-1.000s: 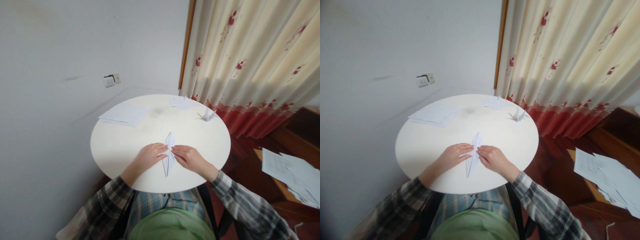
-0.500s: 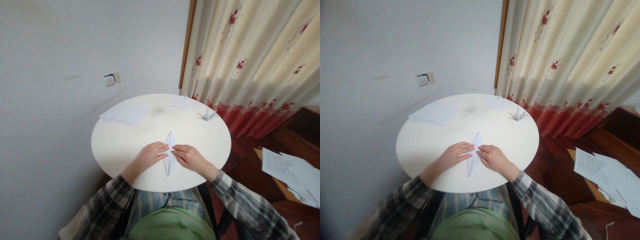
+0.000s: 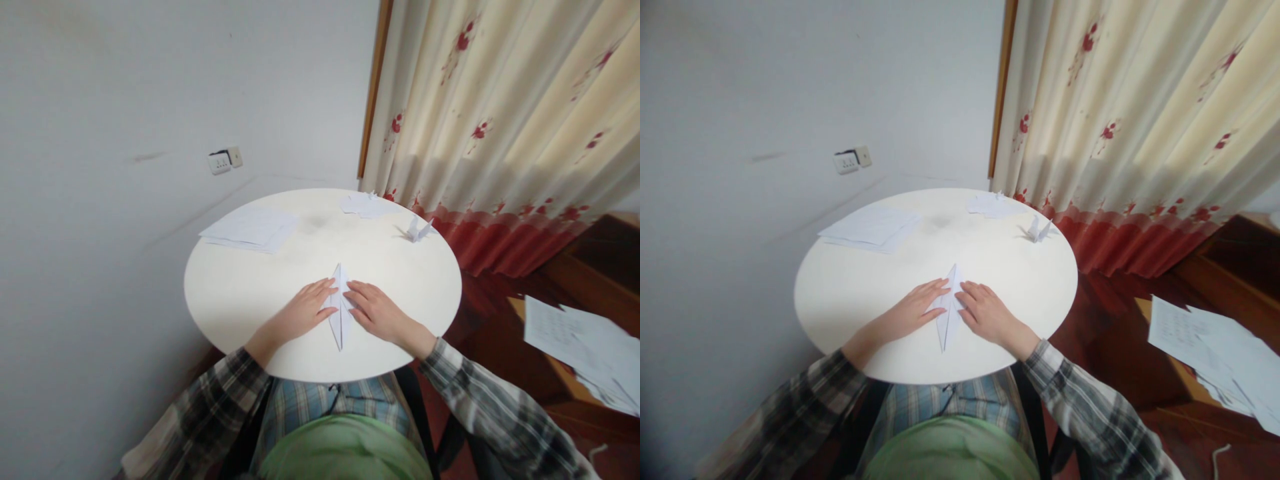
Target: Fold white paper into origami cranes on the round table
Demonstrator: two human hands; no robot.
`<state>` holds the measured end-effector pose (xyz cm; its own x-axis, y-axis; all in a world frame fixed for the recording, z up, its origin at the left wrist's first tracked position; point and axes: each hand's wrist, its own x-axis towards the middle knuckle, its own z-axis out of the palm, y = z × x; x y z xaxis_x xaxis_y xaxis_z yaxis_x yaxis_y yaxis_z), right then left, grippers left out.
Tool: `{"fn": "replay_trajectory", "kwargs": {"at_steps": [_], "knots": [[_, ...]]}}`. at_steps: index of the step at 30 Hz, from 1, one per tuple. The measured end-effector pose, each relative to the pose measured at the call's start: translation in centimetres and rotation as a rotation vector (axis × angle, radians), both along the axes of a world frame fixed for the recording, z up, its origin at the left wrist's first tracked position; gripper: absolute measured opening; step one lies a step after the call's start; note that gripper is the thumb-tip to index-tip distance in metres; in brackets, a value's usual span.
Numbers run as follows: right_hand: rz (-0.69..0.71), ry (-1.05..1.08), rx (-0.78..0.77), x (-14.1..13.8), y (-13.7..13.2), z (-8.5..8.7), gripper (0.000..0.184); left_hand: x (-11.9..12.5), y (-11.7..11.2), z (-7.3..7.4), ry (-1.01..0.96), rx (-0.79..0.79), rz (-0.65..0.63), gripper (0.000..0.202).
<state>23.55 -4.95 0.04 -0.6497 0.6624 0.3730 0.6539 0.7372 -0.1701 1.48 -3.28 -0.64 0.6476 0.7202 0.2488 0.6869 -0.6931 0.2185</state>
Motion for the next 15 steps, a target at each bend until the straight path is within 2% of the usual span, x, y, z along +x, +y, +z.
{"fn": "replay_trajectory", "kwargs": {"at_steps": [8,15], "knots": [[-0.031,-0.052,-0.129,0.10,-0.19,0.43,0.037,0.07,-0.15,0.05,0.033,-0.044,-0.014,0.055],[-0.027,-0.009,-0.085,0.00,-0.27,0.65,0.036,0.09,-0.35,0.30,0.063,-0.082,-0.008,0.054]]}}
